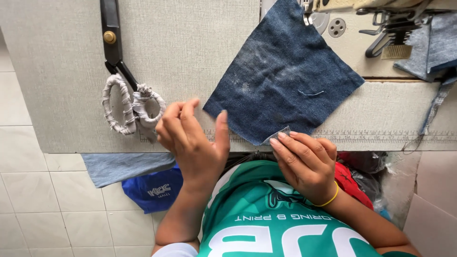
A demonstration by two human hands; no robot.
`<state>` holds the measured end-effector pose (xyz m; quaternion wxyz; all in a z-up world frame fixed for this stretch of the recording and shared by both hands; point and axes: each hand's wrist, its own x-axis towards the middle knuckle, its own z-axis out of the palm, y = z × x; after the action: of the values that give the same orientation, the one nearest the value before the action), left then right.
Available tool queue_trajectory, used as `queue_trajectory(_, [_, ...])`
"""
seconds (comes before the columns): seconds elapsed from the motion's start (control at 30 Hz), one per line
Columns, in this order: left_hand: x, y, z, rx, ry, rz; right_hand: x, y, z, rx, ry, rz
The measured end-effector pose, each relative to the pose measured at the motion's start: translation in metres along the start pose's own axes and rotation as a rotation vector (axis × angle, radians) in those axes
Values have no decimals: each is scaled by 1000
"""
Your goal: Trimming, folding, and preparing denim fabric components for sewing on an industrial machine.
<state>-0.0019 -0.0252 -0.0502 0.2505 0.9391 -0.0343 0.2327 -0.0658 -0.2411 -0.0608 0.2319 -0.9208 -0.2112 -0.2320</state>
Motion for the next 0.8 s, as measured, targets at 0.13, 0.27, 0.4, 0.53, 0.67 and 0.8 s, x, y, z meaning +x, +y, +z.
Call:
queue_trajectory(0.13, [-1,4,6,-76,-88,-68,-2,0,0,7,-17,11])
queue_trajectory(0.27, [10,13,3,-312,-76,-35,-1,0,-1,24,-19,24])
queue_trajectory(0.4, [2,20,11,-408,4,1,2,-1,-2,39,-11,35])
queue_trajectory(0.53, [0,21,20,-392,81,87,0,1,-1,36,-29,38])
queue_trajectory(0.67, [4,20,24,-338,92,171,0,2,-2,40,-34,24])
queue_trajectory(0.8, [10,19,20,-356,25,194,2,1,-4,24,-48,28])
